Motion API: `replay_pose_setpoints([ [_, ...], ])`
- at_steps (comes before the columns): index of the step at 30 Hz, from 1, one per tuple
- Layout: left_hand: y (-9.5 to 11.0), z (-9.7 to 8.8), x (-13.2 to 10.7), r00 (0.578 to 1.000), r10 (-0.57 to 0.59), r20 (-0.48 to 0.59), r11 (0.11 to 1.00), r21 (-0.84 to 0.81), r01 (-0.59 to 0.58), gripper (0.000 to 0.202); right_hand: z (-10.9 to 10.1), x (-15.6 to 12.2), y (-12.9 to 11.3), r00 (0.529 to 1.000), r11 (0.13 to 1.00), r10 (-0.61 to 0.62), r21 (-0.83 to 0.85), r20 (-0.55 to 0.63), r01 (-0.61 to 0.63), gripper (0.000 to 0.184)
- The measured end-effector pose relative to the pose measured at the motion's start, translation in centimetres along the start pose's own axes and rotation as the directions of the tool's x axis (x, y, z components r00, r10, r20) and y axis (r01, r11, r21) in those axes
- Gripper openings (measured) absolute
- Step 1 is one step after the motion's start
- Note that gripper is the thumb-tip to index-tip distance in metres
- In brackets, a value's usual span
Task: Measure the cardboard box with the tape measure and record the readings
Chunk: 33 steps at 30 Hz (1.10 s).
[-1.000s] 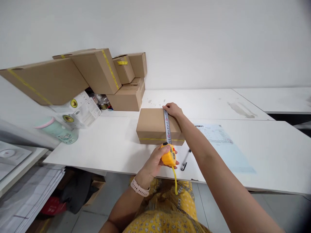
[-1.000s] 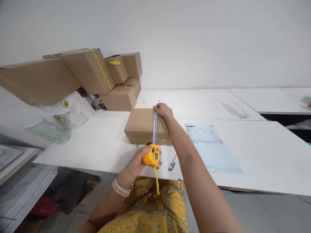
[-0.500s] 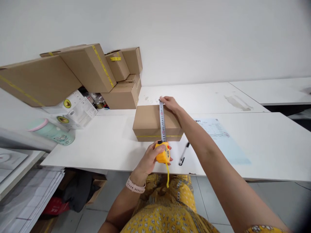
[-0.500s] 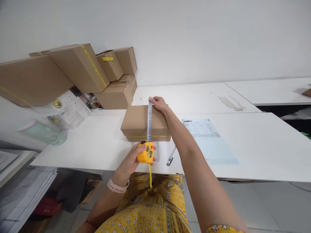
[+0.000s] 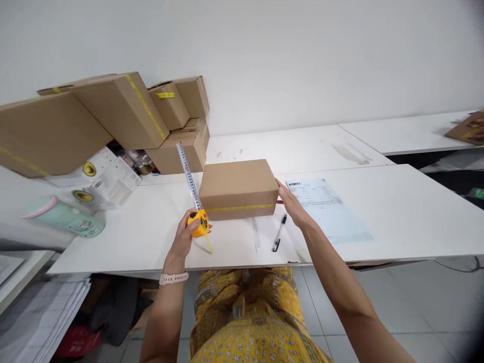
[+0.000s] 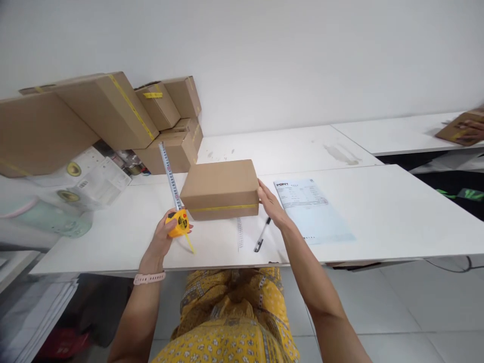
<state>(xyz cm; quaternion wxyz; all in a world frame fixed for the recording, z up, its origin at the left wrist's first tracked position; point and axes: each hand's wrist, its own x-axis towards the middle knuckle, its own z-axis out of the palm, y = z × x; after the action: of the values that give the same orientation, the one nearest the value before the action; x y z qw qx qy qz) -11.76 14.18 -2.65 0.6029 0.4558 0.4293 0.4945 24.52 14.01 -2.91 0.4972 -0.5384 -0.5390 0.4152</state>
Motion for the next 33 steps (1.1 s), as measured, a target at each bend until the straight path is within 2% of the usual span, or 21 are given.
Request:
replay_pose_setpoints([
  [4, 3.7, 0.4, 0.6, 0.994, 0.103, 0.047, 0.994, -0.028, -0.102, 0.056, 0.0, 1.2, -4.5, 0.983, 0.980, -0.118, -0.176, -0.140, 0.092, 0.074],
  [7, 5.4, 0.8, 1.1, 0.989, 0.132, 0.061, 0.991, -0.039, -0.130, 0.055, -0.2, 2.8, -5.7, 0.965, 0.951, -0.161, -0.294, -0.207, 0.095, 0.072],
  [9, 5.6, 1.3, 1.2, 0.991, 0.126, 0.040, 0.990, -0.060, -0.124, 0.056, -0.2, 3.6, -5.3, 0.964, 0.967, -0.109, -0.252, -0.243, 0.046, 0.073],
  [11, 5.4, 2.1, 0.4, 0.987, 0.161, -0.020, 0.985, -0.059, -0.161, 0.057, -0.1, 4.1, -4.4, 0.971, 0.991, -0.055, -0.130, -0.233, 0.025, 0.073],
  [13, 4.9, 3.2, -1.2, 0.970, 0.234, -0.074, 0.972, -0.015, -0.235, 0.058, 0.0, 4.2, -3.8, 0.978, 0.998, -0.066, -0.037, -0.196, 0.060, 0.071],
  [15, 4.0, 4.8, -3.5, 0.962, 0.267, -0.054, 0.964, 0.009, -0.267, 0.060, -0.1, 4.1, -3.7, 0.980, 0.994, -0.106, -0.033, -0.166, 0.102, 0.069],
  [17, 2.7, 7.0, -6.0, 0.980, 0.193, 0.048, 0.981, -0.041, -0.191, 0.065, -0.1, 4.1, -4.1, 0.978, 0.989, -0.126, -0.101, -0.168, 0.110, 0.065],
  [19, 0.8, 9.4, -8.3, 0.985, 0.056, 0.164, 0.995, -0.094, -0.041, 0.063, -0.1, 4.4, -4.8, 0.967, 0.970, -0.143, -0.223, -0.211, 0.095, 0.055],
  [22, -1.9, 12.7, -10.3, 0.942, -0.131, 0.307, 0.981, -0.099, 0.169, 0.058, 0.0, 5.1, -5.7, 0.929, 0.895, -0.244, -0.433, -0.279, 0.105, 0.039],
  [24, -2.9, 13.9, -10.7, 0.919, -0.194, 0.343, 0.965, -0.100, 0.241, 0.053, -0.1, 5.6, -6.1, 0.917, 0.830, -0.333, -0.531, -0.221, 0.173, 0.032],
  [28, -2.4, 14.0, -10.0, 0.896, -0.229, 0.379, 0.953, -0.101, 0.286, 0.052, -0.3, 5.8, -6.6, 0.898, 0.717, -0.440, -0.608, -0.014, 0.342, 0.032],
  [33, -0.6, 11.9, -9.6, 0.891, -0.262, 0.370, 0.944, -0.091, 0.316, 0.052, 0.2, 5.6, -6.8, 0.868, 0.605, -0.489, -0.682, 0.088, 0.410, 0.044],
])
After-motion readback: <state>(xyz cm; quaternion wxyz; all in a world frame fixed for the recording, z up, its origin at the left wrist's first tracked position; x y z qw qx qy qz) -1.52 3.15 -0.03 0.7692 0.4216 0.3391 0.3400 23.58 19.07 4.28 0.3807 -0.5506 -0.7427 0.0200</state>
